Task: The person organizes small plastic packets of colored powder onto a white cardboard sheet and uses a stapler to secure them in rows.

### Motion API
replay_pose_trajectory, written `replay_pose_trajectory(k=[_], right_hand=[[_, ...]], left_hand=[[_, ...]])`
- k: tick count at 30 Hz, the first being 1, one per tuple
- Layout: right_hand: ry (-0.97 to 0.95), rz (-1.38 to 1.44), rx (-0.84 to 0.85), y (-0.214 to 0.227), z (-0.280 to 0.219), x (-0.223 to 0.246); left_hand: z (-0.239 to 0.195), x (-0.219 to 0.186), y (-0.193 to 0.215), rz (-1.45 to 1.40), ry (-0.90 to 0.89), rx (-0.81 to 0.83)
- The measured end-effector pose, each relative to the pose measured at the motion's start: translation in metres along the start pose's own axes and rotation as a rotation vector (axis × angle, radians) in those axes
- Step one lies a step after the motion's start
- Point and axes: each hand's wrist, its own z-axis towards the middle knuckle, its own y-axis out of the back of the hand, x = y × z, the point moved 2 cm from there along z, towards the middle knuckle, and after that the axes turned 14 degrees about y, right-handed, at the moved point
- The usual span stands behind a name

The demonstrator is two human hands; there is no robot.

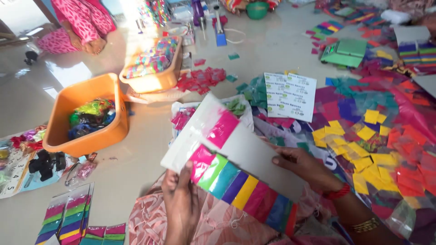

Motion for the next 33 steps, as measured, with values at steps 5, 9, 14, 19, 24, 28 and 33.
replay_pose_trajectory(k=[5,9,14,19,24,28,33], right_hand=[[0.093,0.044,0.038,0.037,-0.001,0.054],[0.259,0.001,0.021,0.061,0.001,0.075],[0.4,-0.028,-0.113,0.04,-0.003,0.151],[0.577,-0.034,-0.296,0.019,-0.007,0.163],[0.55,0.108,-0.491,-0.007,-0.017,0.195],[0.544,0.242,-0.551,-0.021,-0.024,0.181],[0.461,0.243,-0.648,-0.048,-0.026,0.158]], left_hand=[[0.005,-0.052,-0.064,0.201,-0.11,0.175],[0.016,-0.068,-0.084,0.408,-0.249,0.442],[-0.003,-0.105,-0.13,0.509,-0.329,0.517],[0.007,-0.093,-0.096,0.444,-0.272,0.548],[0.012,-0.019,-0.004,0.431,0.102,0.69],[-0.03,-0.02,0.001,0.585,0.108,0.654],[-0.039,-0.021,0.021,0.545,0.276,0.473]])
